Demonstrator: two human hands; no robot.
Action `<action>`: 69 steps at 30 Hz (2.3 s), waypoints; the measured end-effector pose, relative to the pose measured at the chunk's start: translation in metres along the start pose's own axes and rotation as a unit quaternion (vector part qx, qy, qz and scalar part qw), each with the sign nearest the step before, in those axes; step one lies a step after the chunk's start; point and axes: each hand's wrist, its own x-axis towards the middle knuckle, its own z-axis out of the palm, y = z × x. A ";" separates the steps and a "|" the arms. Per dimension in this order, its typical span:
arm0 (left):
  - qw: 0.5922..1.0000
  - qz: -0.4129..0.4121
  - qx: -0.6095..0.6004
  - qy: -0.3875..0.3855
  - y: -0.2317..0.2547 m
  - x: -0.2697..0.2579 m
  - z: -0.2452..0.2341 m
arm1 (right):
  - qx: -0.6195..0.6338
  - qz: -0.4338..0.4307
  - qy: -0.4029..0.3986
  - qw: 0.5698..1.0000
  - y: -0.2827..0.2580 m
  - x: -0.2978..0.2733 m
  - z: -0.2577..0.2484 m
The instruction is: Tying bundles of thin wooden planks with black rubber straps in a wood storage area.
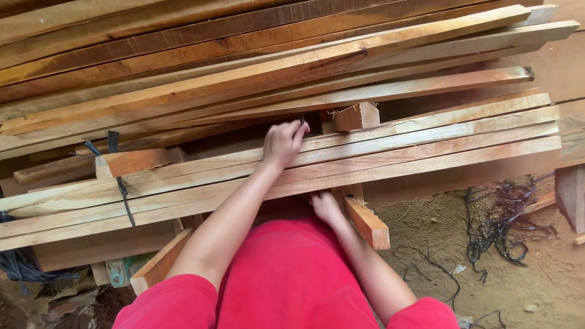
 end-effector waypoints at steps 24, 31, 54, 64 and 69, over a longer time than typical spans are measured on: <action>0.919 -0.211 -0.297 -0.153 -0.030 -0.029 -0.003 | 0.438 -0.126 0.113 0.883 -0.313 -0.054 -0.179; 0.900 -0.241 -0.302 -0.200 -0.050 -0.030 0.013 | 0.379 -0.108 0.081 0.915 -0.304 0.014 -0.151; 0.940 -0.204 -0.272 0.036 -0.002 -0.007 -0.012 | 0.176 -0.362 0.379 0.833 -0.230 -0.101 -0.105; 0.967 -0.172 -0.183 0.046 -0.004 0.018 -0.020 | -0.080 -0.433 0.479 0.759 -0.206 -0.082 -0.100; 0.956 -0.145 -0.252 0.042 0.021 0.011 -0.025 | -0.139 -0.394 0.451 0.789 -0.200 -0.066 -0.090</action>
